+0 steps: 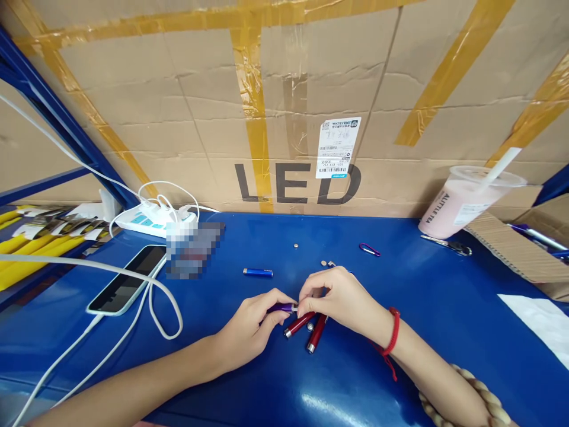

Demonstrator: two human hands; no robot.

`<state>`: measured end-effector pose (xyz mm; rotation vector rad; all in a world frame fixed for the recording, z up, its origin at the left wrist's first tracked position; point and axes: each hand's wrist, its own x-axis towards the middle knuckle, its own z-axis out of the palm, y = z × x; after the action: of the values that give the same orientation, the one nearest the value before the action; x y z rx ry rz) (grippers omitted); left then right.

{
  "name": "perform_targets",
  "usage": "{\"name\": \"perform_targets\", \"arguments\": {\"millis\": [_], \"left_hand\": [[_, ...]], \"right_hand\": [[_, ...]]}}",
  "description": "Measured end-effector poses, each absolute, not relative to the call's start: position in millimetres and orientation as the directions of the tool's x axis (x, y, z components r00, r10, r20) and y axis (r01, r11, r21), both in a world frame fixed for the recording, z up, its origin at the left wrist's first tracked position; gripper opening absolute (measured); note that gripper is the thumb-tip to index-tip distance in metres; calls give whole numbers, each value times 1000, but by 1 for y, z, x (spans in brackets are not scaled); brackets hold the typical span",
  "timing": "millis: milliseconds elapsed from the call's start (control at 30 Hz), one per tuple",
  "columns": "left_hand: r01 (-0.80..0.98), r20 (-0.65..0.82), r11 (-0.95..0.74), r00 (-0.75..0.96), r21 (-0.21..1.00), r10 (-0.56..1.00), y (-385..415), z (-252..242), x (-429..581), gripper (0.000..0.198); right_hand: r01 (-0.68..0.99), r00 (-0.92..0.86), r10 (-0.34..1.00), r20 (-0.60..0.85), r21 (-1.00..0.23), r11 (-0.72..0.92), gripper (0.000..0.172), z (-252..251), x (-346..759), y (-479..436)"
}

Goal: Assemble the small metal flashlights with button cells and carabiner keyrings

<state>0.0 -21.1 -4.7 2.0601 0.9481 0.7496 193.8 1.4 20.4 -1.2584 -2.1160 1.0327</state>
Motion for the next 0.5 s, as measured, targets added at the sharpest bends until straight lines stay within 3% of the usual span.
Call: {"name": "perform_targets", "arguments": {"millis": [167, 300, 400, 500], "left_hand": [[393, 176, -466, 584, 793, 792, -22, -5, -2, 16], [385, 207, -481, 570, 788, 795, -21, -5, -2, 15], [365, 271, -518, 549, 774, 791, -20, -7, -2, 14], [376, 362, -595, 529, 710, 767, -19, -12, -2, 14]], "right_hand": [[521, -630, 766, 124, -664, 536, 22, 24, 196, -1], [495, -730, 647, 220, -483, 722, 38, 25, 196, -4], [526, -725, 643, 246, -405, 748, 44, 24, 194, -6], [540, -689, 686, 235, -465, 702, 41, 23, 190, -9]]}}
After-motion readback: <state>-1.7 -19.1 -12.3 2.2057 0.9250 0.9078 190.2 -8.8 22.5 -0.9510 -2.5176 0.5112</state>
